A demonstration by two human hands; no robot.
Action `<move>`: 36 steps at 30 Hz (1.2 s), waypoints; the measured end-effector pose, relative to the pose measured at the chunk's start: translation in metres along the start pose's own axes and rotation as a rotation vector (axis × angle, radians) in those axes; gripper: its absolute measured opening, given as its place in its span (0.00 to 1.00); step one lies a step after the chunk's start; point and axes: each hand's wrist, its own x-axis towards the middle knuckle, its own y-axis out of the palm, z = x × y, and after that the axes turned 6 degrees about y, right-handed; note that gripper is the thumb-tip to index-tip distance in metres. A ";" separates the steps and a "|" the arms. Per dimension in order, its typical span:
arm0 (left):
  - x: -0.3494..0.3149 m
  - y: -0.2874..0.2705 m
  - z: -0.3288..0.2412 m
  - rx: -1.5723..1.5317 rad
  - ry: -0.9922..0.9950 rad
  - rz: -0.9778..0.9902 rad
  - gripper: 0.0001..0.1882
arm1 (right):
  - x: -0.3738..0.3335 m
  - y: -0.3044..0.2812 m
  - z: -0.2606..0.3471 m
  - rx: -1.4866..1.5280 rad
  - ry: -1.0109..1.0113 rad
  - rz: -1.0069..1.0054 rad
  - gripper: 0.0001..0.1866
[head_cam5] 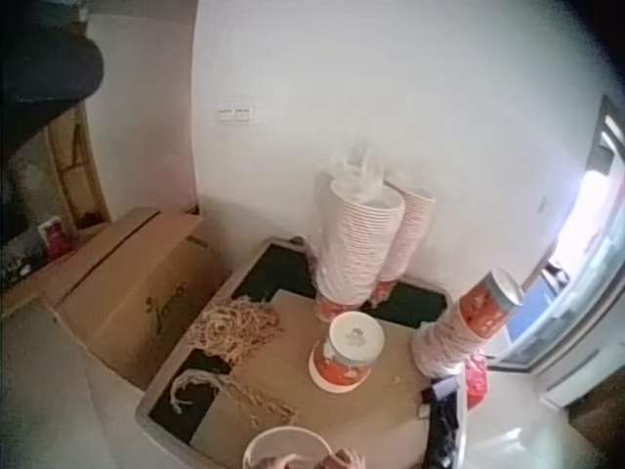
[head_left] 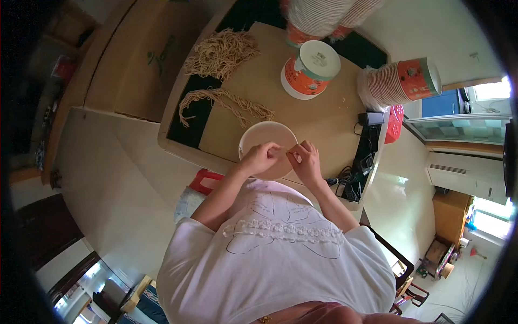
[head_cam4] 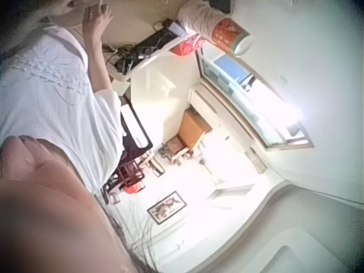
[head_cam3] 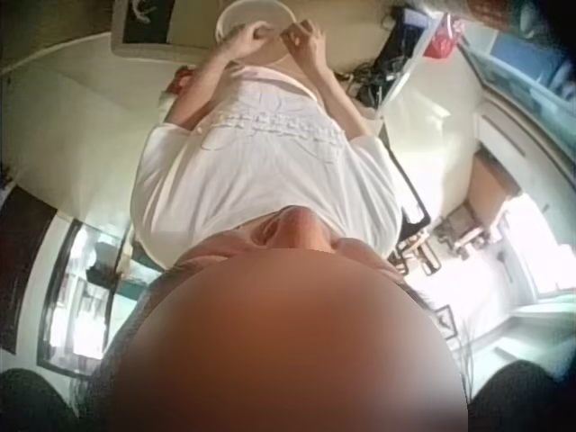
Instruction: The person is packaging paper bowls with decorative straw and tying strings around them.
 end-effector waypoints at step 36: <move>0.006 0.005 -0.001 0.052 0.213 -0.344 0.03 | 0.004 0.002 0.009 -0.104 -0.144 -0.040 0.04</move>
